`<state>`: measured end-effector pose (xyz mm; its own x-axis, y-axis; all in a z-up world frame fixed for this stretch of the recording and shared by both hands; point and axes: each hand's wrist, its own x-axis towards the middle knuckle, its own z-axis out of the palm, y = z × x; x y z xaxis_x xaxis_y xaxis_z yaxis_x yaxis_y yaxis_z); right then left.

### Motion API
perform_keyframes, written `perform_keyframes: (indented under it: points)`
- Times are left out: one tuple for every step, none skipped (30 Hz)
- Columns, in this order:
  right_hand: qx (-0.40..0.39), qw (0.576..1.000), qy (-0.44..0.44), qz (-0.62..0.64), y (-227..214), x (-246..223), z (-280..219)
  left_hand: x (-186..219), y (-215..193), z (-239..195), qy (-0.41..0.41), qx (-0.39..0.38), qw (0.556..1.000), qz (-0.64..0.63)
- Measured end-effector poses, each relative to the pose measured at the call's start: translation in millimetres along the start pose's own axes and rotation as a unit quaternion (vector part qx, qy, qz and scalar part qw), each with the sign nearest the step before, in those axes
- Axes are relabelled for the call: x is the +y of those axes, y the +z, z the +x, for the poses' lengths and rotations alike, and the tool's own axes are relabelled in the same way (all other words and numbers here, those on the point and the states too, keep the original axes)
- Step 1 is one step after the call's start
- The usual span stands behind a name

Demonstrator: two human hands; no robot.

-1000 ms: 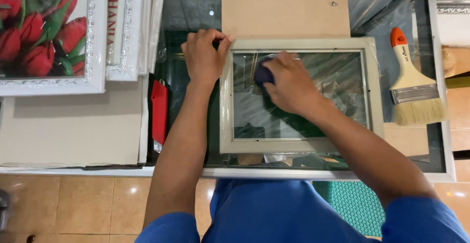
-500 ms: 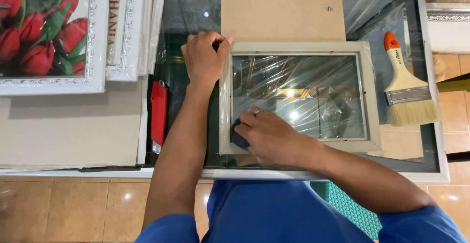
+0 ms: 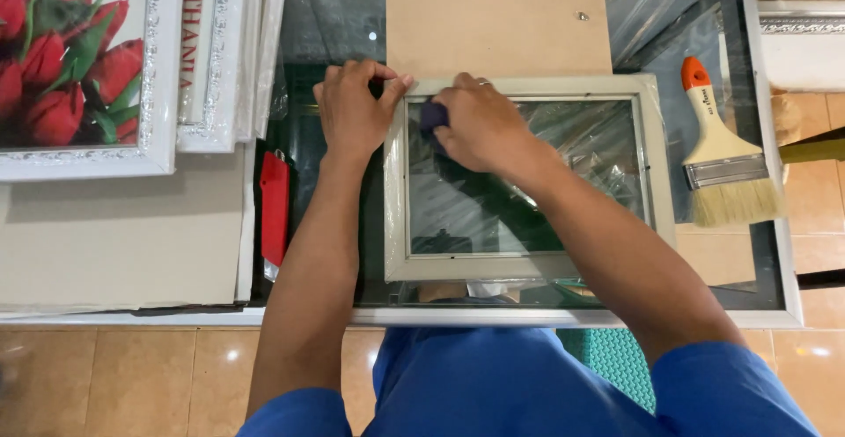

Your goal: Cleaning a picture frame and its glass surface using a cloth and a brush.

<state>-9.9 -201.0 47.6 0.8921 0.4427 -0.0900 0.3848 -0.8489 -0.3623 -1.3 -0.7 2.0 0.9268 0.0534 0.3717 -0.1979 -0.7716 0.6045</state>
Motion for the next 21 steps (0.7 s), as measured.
perform_keyframes:
  points:
    - [0.001,1.000,0.002,0.001,-12.0,8.4,-13.4,0.9,-0.5,-0.6,0.001,-0.002,1.000,0.000]
    - [-0.005,1.000,0.029,0.002,-24.7,17.5,-27.2,2.7,-0.1,-0.4,-0.003,0.001,1.000,-0.003]
    - [-0.010,0.998,0.056,0.002,-37.5,26.5,-41.1,4.5,0.1,-0.2,-0.007,0.003,1.000,-0.007]
    - [-0.009,0.998,0.058,0.003,-47.2,43.5,-55.5,5.1,0.0,-0.1,-0.005,0.002,1.000,-0.007]
    - [-0.013,0.995,0.098,-0.006,-56.8,60.0,-70.0,5.5,-0.4,-0.1,-0.009,-0.002,1.000,-0.004]
    - [-0.017,0.990,0.137,-0.015,-66.4,76.0,-83.6,5.3,-1.5,0.3,-0.014,-0.005,1.000,-0.001]
    - [-0.016,0.990,0.137,-0.015,-71.0,95.0,-91.0,5.7,-1.0,1.7,-0.012,-0.005,1.000,-0.001]
    - [-0.015,0.981,0.193,0.015,-75.6,114.1,-99.3,6.5,-0.3,2.1,-0.009,-0.008,1.000,0.023]
    - [-0.015,0.968,0.247,0.046,-80.1,133.0,-107.7,7.1,0.4,2.3,-0.006,-0.010,0.999,0.046]
    - [-0.014,0.968,0.248,0.046,-86.2,130.5,-111.5,7.1,0.7,3.3,-0.005,-0.010,0.999,0.045]
    - [-0.015,0.958,0.281,0.057,-92.0,127.9,-115.4,6.9,1.0,4.1,-0.009,-0.013,0.999,0.045]
    - [-0.019,0.947,0.314,0.068,-97.0,125.1,-119.7,6.1,1.4,3.0,-0.016,-0.018,0.999,0.046]
    - [-0.020,0.947,0.315,0.067,-90.3,128.8,-120.0,5.8,1.7,1.7,-0.017,-0.020,0.999,0.045]
    - [-0.024,0.964,0.265,-0.003,-83.7,132.6,-120.8,5.9,1.8,1.6,-0.004,-0.010,0.999,0.041]
    - [-0.029,0.974,0.213,-0.073,-77.4,136.2,-121.4,6.1,1.7,1.8,0.008,0.000,0.999,0.036]
    - [-0.027,0.973,0.215,-0.073,-81.5,122.6,-131.4,5.9,2.2,1.7,0.011,0.000,0.999,0.035]
    - [-0.068,0.973,0.210,-0.066,-85.5,108.6,-141.0,5.2,2.4,1.9,0.009,0.001,0.999,0.034]
    - [-0.113,0.971,0.202,-0.058,-88.4,94.0,-149.9,3.4,1.2,-0.3,0.005,0.001,0.999,0.035]
    - [-0.113,0.971,0.201,-0.058,-85.4,92.4,-164.5,3.8,1.2,-0.2,0.004,0.001,0.999,0.036]
    - [-0.143,0.974,0.169,-0.057,-82.9,90.6,-178.3,3.7,1.4,0.4,0.002,-0.002,0.999,0.038]
    - [-0.171,0.974,0.136,-0.055,-80.4,88.8,-191.9,3.4,1.5,1.1,0.000,-0.006,0.999,0.041]
